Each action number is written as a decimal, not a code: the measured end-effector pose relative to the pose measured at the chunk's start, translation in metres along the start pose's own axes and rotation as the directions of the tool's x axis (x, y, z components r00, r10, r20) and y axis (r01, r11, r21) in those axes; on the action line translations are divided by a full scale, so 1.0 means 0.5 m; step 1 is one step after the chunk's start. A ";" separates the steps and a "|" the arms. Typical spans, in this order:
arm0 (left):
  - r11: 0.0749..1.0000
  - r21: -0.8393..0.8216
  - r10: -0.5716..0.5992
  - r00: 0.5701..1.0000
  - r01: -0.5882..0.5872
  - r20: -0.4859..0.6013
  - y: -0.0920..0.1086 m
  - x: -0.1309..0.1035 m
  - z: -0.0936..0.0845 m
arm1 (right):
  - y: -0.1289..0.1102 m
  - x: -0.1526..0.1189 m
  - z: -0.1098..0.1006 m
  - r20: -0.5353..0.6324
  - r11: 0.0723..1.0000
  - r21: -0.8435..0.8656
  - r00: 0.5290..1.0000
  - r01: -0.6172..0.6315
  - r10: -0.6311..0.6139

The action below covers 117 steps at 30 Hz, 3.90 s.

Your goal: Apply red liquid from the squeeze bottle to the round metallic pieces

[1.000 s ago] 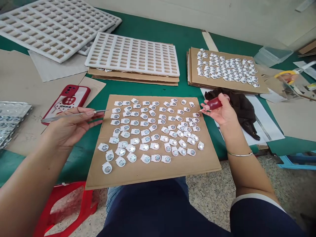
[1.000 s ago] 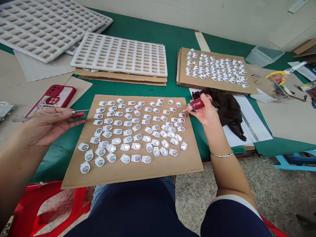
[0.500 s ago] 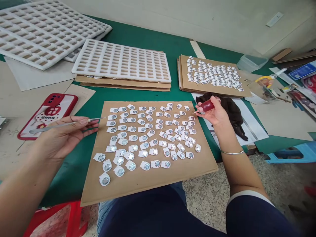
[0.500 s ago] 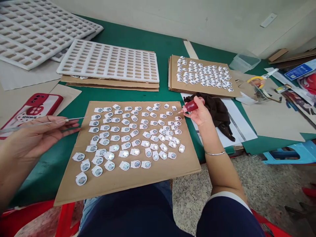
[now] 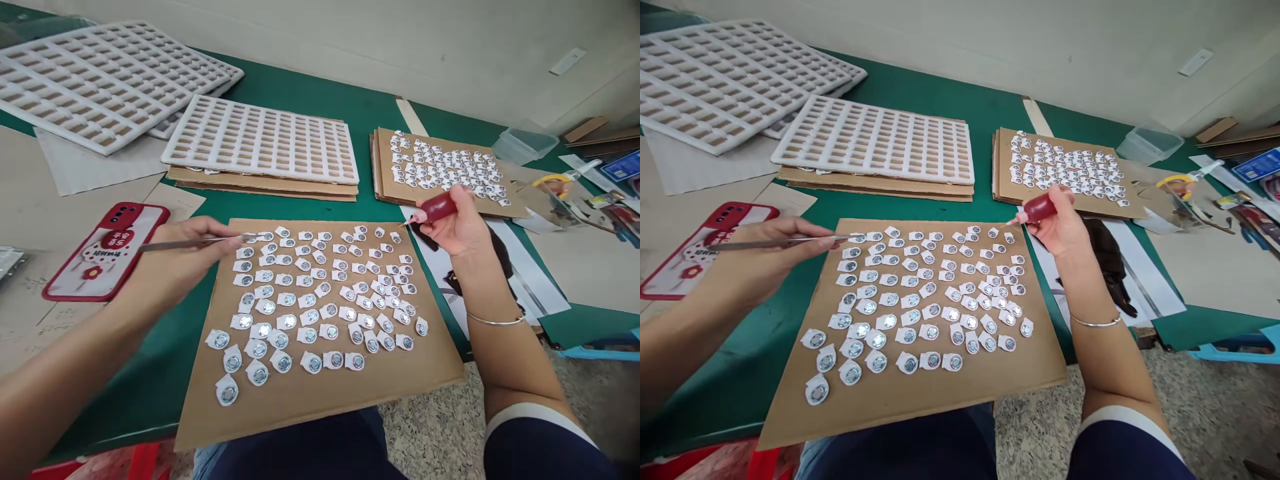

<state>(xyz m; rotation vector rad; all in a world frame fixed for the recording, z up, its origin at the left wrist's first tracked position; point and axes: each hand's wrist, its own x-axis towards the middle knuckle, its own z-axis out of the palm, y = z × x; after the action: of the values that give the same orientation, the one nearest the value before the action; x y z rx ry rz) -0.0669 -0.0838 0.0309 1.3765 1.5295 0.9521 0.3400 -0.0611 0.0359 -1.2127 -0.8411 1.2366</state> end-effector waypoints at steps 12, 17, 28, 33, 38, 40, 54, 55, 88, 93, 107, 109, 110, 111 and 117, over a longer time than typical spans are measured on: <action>0.837 0.294 0.368 0.872 -0.462 0.323 -0.002 0.080 0.136 | 0.014 0.050 0.255 0.344 0.991 -0.127 0.939 0.048 -0.001; 0.749 0.291 0.494 0.794 -0.596 0.355 -0.019 0.084 0.140 | 0.043 0.051 0.283 0.305 0.976 -0.162 0.948 0.143 -0.088; 0.736 0.330 0.481 0.799 -0.592 0.360 -0.020 0.088 0.148 | 0.050 0.054 0.291 0.263 0.945 -0.127 0.929 0.301 -0.261; 0.775 0.331 0.420 0.830 -0.538 0.367 -0.023 0.085 0.151 | 0.053 0.052 0.289 0.264 0.954 -0.121 0.936 0.272 -0.233; 0.763 0.333 0.446 0.824 -0.554 0.348 -0.023 0.084 0.152 | 0.057 0.055 0.285 0.268 0.962 -0.132 0.943 0.238 -0.196; 0.763 0.344 0.439 0.830 -0.547 0.345 -0.023 0.084 0.153 | 0.058 0.056 0.282 0.283 0.971 -0.140 0.948 0.192 -0.146; 0.662 0.369 0.505 0.752 -0.652 0.423 -0.018 0.081 0.157 | 0.061 0.051 0.289 0.304 0.975 -0.165 0.948 0.146 -0.091; 0.652 0.367 0.510 0.741 -0.664 0.437 -0.016 0.080 0.158 | 0.063 0.051 0.289 0.316 0.974 -0.176 0.945 0.144 -0.083; -0.057 0.628 0.647 0.450 -0.776 0.615 -0.048 0.023 0.199 | 0.135 0.038 0.304 0.402 0.670 -0.588 0.882 0.454 -0.245; -0.061 0.637 0.644 0.458 -0.768 0.613 -0.045 0.022 0.201 | 0.135 0.037 0.303 0.411 0.665 -0.593 0.881 0.455 -0.236; -0.042 0.622 0.672 0.438 -0.782 0.596 -0.047 0.022 0.202 | 0.135 0.034 0.302 0.433 0.667 -0.592 0.876 0.452 -0.210; -0.041 0.622 0.673 0.439 -0.782 0.596 -0.047 0.022 0.201 | 0.134 0.033 0.302 0.429 0.663 -0.596 0.878 0.452 -0.213; -0.041 0.622 0.670 0.440 -0.782 0.598 -0.047 0.021 0.201 | 0.134 0.033 0.302 0.429 0.662 -0.597 0.877 0.454 -0.214; -0.042 0.623 0.667 0.442 -0.782 0.599 -0.046 0.021 0.201 | 0.134 0.033 0.302 0.429 0.661 -0.597 0.877 0.455 -0.216; -0.037 0.615 0.665 0.440 -0.788 0.603 -0.044 0.020 0.200 | 0.134 0.033 0.303 0.433 0.670 -0.586 0.875 0.456 -0.216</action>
<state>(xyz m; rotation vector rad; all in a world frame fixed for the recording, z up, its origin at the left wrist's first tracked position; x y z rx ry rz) 0.0186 -0.0761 -0.0258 3.2260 1.0176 0.5201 0.1828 -0.0190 0.0003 -1.3260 -1.8090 0.8320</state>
